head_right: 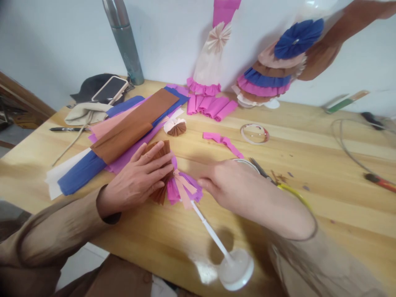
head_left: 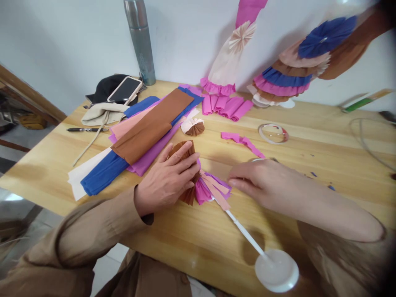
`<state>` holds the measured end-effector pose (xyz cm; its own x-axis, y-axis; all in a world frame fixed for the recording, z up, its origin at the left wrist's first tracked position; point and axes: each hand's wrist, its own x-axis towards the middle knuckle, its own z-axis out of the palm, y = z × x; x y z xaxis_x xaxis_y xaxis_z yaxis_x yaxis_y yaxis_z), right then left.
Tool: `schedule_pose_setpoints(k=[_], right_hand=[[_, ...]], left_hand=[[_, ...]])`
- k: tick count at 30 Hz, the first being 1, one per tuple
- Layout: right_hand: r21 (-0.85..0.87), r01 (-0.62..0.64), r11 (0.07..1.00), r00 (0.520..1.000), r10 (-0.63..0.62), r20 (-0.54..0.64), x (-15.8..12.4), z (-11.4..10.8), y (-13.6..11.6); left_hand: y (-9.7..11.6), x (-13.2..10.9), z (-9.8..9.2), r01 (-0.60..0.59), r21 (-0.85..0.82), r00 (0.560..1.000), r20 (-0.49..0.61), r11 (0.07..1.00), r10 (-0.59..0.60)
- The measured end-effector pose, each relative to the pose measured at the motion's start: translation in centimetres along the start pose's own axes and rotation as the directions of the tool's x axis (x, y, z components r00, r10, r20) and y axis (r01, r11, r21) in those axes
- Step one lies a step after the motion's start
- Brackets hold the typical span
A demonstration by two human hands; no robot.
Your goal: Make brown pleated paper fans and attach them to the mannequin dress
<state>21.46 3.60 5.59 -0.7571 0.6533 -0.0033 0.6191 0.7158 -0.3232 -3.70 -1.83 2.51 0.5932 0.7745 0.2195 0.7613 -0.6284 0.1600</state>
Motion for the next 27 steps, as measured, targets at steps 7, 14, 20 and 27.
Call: schedule_pose_setpoints(k=[7, 14, 20, 27], right_hand=[[0.063, -0.083, 0.995, 0.995, 0.079, 0.053, 0.8, -0.5, -1.9], [0.072, -0.094, 0.993, 0.995, 0.090, 0.052, 1.0, 0.0, -2.1], [0.108, -0.066, 0.992, 0.996, 0.060, 0.063, 1.5, 0.0, -2.4], [0.116, -0.046, 0.992, 0.999, 0.044, 0.021, 1.6, 0.4, -2.4]], left_hand=[[0.3, -0.1, -0.1, 0.010, 0.017, 0.998, -0.057, 1.000, -0.009], [0.2, -0.2, 0.2, -0.064, 0.018, 0.993, -0.103, 0.998, 0.066], [0.2, -0.2, 0.4, -0.071, 0.027, 0.992, -0.100, 0.997, 0.073], [0.2, -0.2, 0.4, -0.068, 0.001, 0.992, -0.107, 0.998, 0.068]])
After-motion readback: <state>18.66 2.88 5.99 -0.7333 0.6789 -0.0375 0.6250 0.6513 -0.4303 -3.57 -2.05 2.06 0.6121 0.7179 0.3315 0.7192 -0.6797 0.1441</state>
